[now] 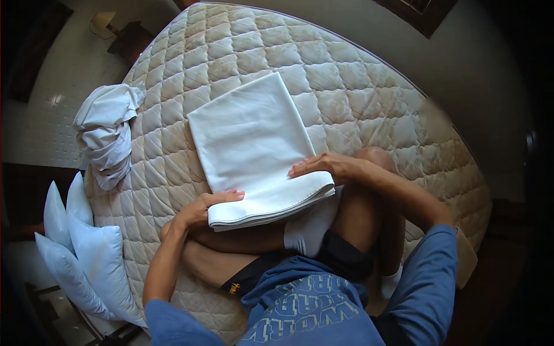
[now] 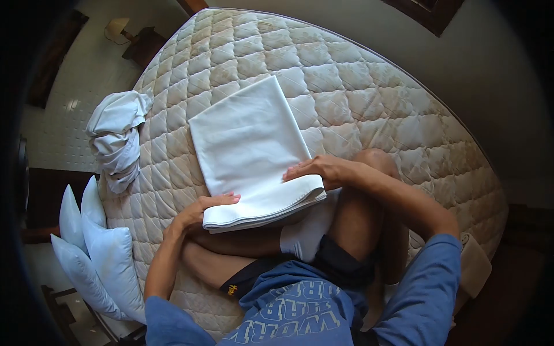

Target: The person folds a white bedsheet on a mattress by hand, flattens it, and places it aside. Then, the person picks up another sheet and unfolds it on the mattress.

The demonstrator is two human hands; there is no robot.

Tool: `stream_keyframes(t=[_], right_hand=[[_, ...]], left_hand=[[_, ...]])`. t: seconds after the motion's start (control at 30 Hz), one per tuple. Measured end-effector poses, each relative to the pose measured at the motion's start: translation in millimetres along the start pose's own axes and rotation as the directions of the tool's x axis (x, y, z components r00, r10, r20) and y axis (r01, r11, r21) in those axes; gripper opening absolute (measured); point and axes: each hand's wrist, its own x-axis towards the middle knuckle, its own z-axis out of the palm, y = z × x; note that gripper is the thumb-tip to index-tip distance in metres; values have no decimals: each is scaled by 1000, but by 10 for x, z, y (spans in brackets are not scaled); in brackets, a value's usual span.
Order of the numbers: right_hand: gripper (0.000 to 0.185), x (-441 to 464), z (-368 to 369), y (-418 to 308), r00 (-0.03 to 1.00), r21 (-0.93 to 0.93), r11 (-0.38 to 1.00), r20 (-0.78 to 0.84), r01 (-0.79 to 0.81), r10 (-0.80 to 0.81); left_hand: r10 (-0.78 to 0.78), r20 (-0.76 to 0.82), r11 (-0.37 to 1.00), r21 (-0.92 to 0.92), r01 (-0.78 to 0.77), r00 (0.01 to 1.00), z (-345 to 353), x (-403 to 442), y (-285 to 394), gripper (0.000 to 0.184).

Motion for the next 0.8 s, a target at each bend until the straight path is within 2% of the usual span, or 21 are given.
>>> stream_keyframes(t=[0.07,0.1,0.17,0.23,0.27,0.4,0.43,0.57,0.6,0.73,0.77,0.8], right_hand=[[49,-22,-2,-13,993,163,980,13,-117,116],[49,-27,-33,14,993,155,981,14,-118,117],[42,-18,-84,98,944,323,897,-31,-302,329],[37,20,-106,143,852,490,752,-36,-441,523],[37,58,-97,110,853,487,754,-35,-441,521],[34,276,-95,-60,664,739,489,-75,-463,744],[34,285,-94,-79,668,735,497,-82,-461,740],[38,268,-8,-126,710,656,681,-306,-325,634],[38,282,-2,-137,710,656,682,-308,-324,633],[41,409,11,-178,587,543,715,-428,-440,687],[41,433,31,-177,586,541,716,-431,-441,686],[43,471,66,-164,530,500,727,-499,-471,686]], left_hand=[[-55,12,979,-198,56,998,42,-32,-41,43],[-48,8,979,-196,48,999,83,-53,-113,43],[-191,-222,863,-503,56,956,196,-170,-399,38],[-393,-376,661,-750,-27,839,280,-249,-616,35],[-392,-380,661,-750,-30,838,310,-217,-628,35],[-488,-543,732,-681,-19,683,366,113,-567,36],[-482,-550,736,-676,-26,682,367,138,-530,36],[-419,-750,906,-387,174,512,431,170,-392,35],[-417,-751,907,-385,174,512,440,195,-339,35],[-162,-923,982,-116,150,348,441,388,-151,38],[-161,-923,982,-116,147,349,450,426,-147,38],[-146,-942,981,-99,166,302,453,463,-143,40]])
